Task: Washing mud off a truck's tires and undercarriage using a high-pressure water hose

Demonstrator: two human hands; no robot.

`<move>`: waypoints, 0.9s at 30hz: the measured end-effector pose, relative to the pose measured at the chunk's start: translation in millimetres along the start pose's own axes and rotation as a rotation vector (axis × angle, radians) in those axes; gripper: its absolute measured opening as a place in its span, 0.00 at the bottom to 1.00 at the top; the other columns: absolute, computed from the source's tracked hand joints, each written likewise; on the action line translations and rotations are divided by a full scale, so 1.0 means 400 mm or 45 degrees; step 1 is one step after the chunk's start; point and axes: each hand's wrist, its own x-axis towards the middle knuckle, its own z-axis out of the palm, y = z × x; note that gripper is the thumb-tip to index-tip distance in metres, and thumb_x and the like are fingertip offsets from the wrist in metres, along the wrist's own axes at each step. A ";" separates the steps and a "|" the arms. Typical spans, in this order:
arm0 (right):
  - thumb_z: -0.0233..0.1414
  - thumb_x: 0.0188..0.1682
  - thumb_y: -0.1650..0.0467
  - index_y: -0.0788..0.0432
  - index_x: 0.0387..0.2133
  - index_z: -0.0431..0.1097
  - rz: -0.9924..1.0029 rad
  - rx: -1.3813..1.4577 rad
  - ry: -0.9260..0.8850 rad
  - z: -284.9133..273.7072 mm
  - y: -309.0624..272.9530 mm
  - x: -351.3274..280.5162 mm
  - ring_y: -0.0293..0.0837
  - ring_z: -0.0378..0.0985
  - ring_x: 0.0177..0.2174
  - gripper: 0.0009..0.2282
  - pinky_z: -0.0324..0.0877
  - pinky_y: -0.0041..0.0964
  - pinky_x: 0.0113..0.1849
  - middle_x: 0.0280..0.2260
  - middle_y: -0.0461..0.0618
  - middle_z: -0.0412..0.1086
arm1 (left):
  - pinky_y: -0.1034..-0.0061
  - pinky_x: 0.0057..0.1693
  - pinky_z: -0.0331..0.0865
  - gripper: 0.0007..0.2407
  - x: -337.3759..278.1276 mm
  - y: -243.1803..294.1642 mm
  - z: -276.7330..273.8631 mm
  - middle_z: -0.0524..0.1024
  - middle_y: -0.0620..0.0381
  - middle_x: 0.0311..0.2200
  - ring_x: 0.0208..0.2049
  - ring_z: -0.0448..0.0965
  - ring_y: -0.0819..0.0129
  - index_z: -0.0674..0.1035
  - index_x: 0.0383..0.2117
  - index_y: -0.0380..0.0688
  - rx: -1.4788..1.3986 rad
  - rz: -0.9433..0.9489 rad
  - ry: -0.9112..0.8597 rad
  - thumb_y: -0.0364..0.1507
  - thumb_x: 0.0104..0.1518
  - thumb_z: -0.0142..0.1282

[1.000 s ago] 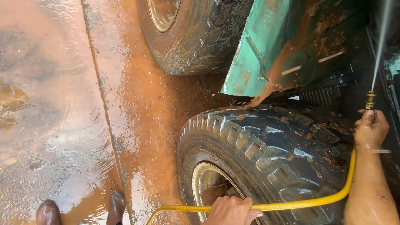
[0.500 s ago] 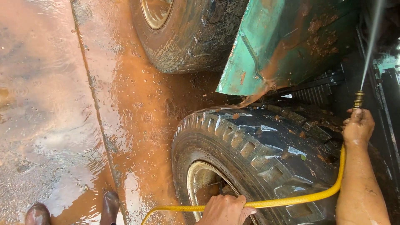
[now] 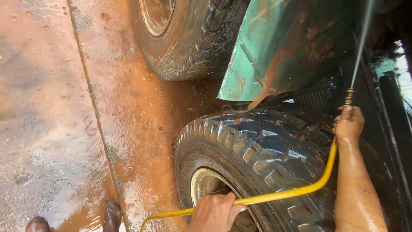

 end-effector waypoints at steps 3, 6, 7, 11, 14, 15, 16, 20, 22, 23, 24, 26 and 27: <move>0.37 0.69 0.62 0.52 0.40 0.62 0.033 0.096 -0.015 0.013 -0.073 -0.030 0.33 0.53 0.14 0.11 0.49 0.31 0.15 0.18 0.43 0.54 | 0.64 0.27 0.78 0.20 -0.026 -0.027 -0.021 0.68 0.63 0.19 0.16 0.69 0.69 0.72 0.32 0.47 0.007 0.006 0.059 0.48 0.75 0.41; 0.37 0.68 0.63 0.53 0.39 0.61 0.036 0.109 -0.056 0.034 -0.149 -0.065 0.33 0.52 0.13 0.11 0.49 0.31 0.15 0.17 0.43 0.52 | 0.64 0.25 0.77 0.20 -0.064 -0.074 -0.040 0.68 0.64 0.19 0.15 0.68 0.69 0.71 0.31 0.49 0.005 0.000 0.128 0.49 0.74 0.38; 0.36 0.67 0.63 0.53 0.39 0.61 0.018 0.091 -0.078 0.040 -0.169 -0.081 0.33 0.52 0.13 0.11 0.50 0.31 0.15 0.17 0.44 0.52 | 0.64 0.24 0.76 0.20 -0.078 -0.093 -0.046 0.68 0.64 0.18 0.14 0.67 0.70 0.70 0.29 0.51 0.031 0.002 0.168 0.50 0.73 0.37; 0.36 0.67 0.64 0.53 0.39 0.60 0.062 0.113 -0.039 0.052 -0.241 -0.135 0.34 0.51 0.14 0.10 0.48 0.32 0.16 0.17 0.44 0.51 | 0.50 0.26 0.69 0.19 -0.139 -0.125 -0.100 0.73 0.53 0.17 0.17 0.76 0.49 0.70 0.26 0.50 0.040 -0.105 0.304 0.49 0.68 0.50; 0.37 0.68 0.65 0.53 0.39 0.61 0.076 0.111 -0.048 0.043 -0.271 -0.183 0.34 0.51 0.15 0.10 0.50 0.33 0.17 0.18 0.43 0.51 | 0.55 0.28 0.69 0.17 -0.184 -0.158 -0.115 0.73 0.56 0.18 0.18 0.74 0.54 0.72 0.26 0.48 -0.035 -0.088 0.257 0.45 0.68 0.52; 0.37 0.68 0.64 0.53 0.39 0.60 0.081 0.140 -0.054 0.042 -0.286 -0.203 0.33 0.50 0.14 0.10 0.47 0.31 0.17 0.17 0.43 0.50 | 0.60 0.25 0.67 0.18 -0.202 -0.178 -0.112 0.71 0.59 0.16 0.16 0.71 0.60 0.70 0.22 0.49 -0.050 -0.026 0.327 0.44 0.68 0.53; 0.37 0.68 0.64 0.52 0.38 0.59 0.092 0.170 -0.057 0.040 -0.298 -0.227 0.32 0.49 0.14 0.10 0.45 0.30 0.16 0.17 0.42 0.48 | 0.65 0.23 0.66 0.20 -0.222 -0.198 -0.109 0.68 0.62 0.14 0.13 0.68 0.67 0.68 0.19 0.50 -0.063 0.036 0.392 0.43 0.68 0.53; 0.38 0.68 0.64 0.52 0.38 0.59 0.124 0.178 -0.031 0.039 -0.397 -0.333 0.32 0.48 0.14 0.10 0.45 0.30 0.16 0.17 0.42 0.48 | 0.60 0.24 0.64 0.18 -0.303 -0.251 -0.124 0.71 0.59 0.15 0.15 0.72 0.57 0.68 0.20 0.50 -0.018 0.085 0.485 0.43 0.65 0.56; 0.38 0.68 0.64 0.54 0.38 0.60 0.166 0.116 -0.022 0.049 -0.452 -0.400 0.32 0.50 0.15 0.10 0.48 0.28 0.17 0.18 0.42 0.50 | 0.59 0.24 0.62 0.19 -0.352 -0.270 -0.149 0.68 0.60 0.15 0.14 0.70 0.57 0.66 0.19 0.49 -0.066 0.097 0.492 0.41 0.64 0.58; 0.38 0.68 0.64 0.54 0.38 0.60 0.172 0.114 -0.012 0.050 -0.470 -0.431 0.32 0.50 0.15 0.10 0.48 0.28 0.17 0.18 0.42 0.50 | 0.59 0.24 0.62 0.19 -0.379 -0.287 -0.163 0.68 0.60 0.15 0.14 0.70 0.57 0.66 0.19 0.49 -0.064 0.104 0.484 0.41 0.64 0.58; 0.38 0.68 0.65 0.54 0.38 0.60 0.211 0.135 -0.008 0.058 -0.489 -0.458 0.31 0.50 0.16 0.10 0.48 0.27 0.17 0.18 0.41 0.50 | 0.61 0.23 0.60 0.19 -0.405 -0.305 -0.176 0.66 0.61 0.14 0.13 0.67 0.60 0.65 0.18 0.50 -0.078 0.114 0.506 0.40 0.64 0.57; 0.38 0.67 0.65 0.53 0.38 0.60 0.257 0.153 -0.006 0.083 -0.520 -0.511 0.31 0.49 0.16 0.09 0.47 0.27 0.18 0.18 0.41 0.49 | 0.63 0.22 0.58 0.19 -0.460 -0.345 -0.204 0.65 0.61 0.13 0.12 0.64 0.64 0.64 0.17 0.50 -0.094 0.121 0.522 0.39 0.64 0.57; 0.37 0.67 0.64 0.53 0.38 0.60 0.280 0.158 0.015 0.100 -0.531 -0.535 0.31 0.49 0.15 0.10 0.47 0.28 0.17 0.17 0.41 0.49 | 0.61 0.24 0.60 0.18 -0.487 -0.367 -0.218 0.68 0.61 0.14 0.14 0.68 0.58 0.65 0.18 0.50 -0.081 0.105 0.536 0.40 0.62 0.57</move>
